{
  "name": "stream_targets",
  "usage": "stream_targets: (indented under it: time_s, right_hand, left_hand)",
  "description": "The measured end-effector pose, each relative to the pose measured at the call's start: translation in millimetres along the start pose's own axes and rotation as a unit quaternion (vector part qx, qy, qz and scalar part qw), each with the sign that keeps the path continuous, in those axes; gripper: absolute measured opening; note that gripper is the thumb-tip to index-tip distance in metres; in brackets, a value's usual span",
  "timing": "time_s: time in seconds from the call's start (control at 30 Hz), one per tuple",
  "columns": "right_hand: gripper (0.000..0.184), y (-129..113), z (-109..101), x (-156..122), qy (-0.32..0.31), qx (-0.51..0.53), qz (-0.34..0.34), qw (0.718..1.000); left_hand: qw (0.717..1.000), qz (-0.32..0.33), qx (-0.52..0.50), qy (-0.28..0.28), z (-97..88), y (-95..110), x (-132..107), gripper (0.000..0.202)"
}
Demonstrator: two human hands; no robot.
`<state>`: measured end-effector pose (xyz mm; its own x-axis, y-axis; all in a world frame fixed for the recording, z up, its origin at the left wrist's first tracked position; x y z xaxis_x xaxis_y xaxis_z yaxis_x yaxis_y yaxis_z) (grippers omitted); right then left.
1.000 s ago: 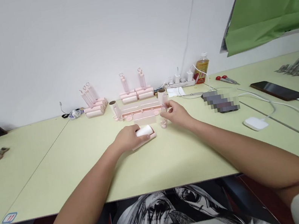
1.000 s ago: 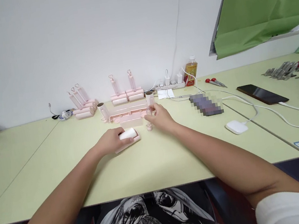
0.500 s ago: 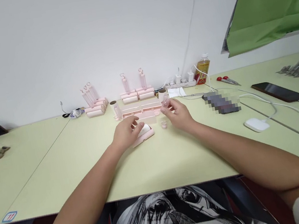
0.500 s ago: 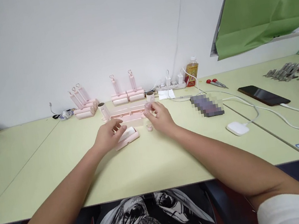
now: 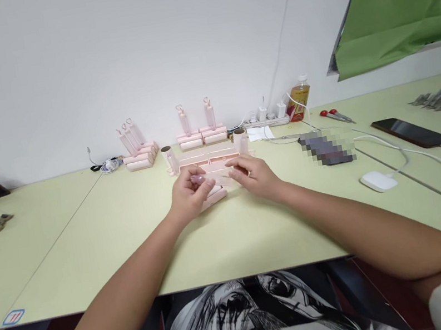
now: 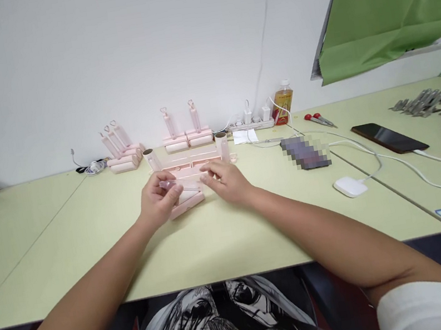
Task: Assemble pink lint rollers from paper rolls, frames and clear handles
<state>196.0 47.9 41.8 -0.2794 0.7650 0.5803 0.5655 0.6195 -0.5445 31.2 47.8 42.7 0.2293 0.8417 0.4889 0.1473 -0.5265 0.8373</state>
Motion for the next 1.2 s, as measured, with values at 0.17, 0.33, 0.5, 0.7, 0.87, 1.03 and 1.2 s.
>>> stream_targets:
  time_s: [0.17, 0.33, 0.5, 0.7, 0.87, 1.03, 1.2]
  right_hand:
    - [0.022, 52, 14, -1, -0.104, -0.127, 0.141, 0.976]
    - [0.031, 58, 25, -5, -0.149, -0.106, 0.151, 0.972]
    - [0.036, 47, 9, -1, -0.024, 0.240, 0.209, 0.948]
    - [0.040, 30, 9, -4, 0.026, 0.407, 0.213, 0.888]
    - [0.040, 31, 8, -3, 0.026, 0.407, 0.204, 0.890]
    - [0.036, 21, 20, -4, -0.050, 0.360, 0.153, 0.919]
    - [0.026, 4, 50, -19, -0.183, 0.317, 0.111, 0.924]
  left_hand:
    - [0.991, -0.070, -0.113, 0.026, -10.2, -16, 8, 0.032]
    - [0.988, -0.091, -0.127, 0.005, -6.8, -23, 10, 0.034]
    - [0.987, -0.085, -0.138, -0.017, -1.3, -23, 9, 0.036]
    - [0.988, -0.075, -0.126, -0.043, 3.6, -24, 7, 0.036]
    - [0.992, -0.034, -0.056, -0.106, 9.7, -24, 6, 0.028]
    - [0.951, 0.062, 0.258, -0.160, 16.5, -5, 2, 0.041]
    - [0.851, 0.076, 0.472, -0.219, 29.2, -1, -4, 0.035]
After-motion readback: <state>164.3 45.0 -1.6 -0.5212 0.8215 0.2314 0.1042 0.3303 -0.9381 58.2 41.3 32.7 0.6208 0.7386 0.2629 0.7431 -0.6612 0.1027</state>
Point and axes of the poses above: each hand's wrist, its own x-axis towards the middle knuckle, its own z-axis out of the palm, y = z × x, the point moved 10 cm from there along x, towards the middle knuckle
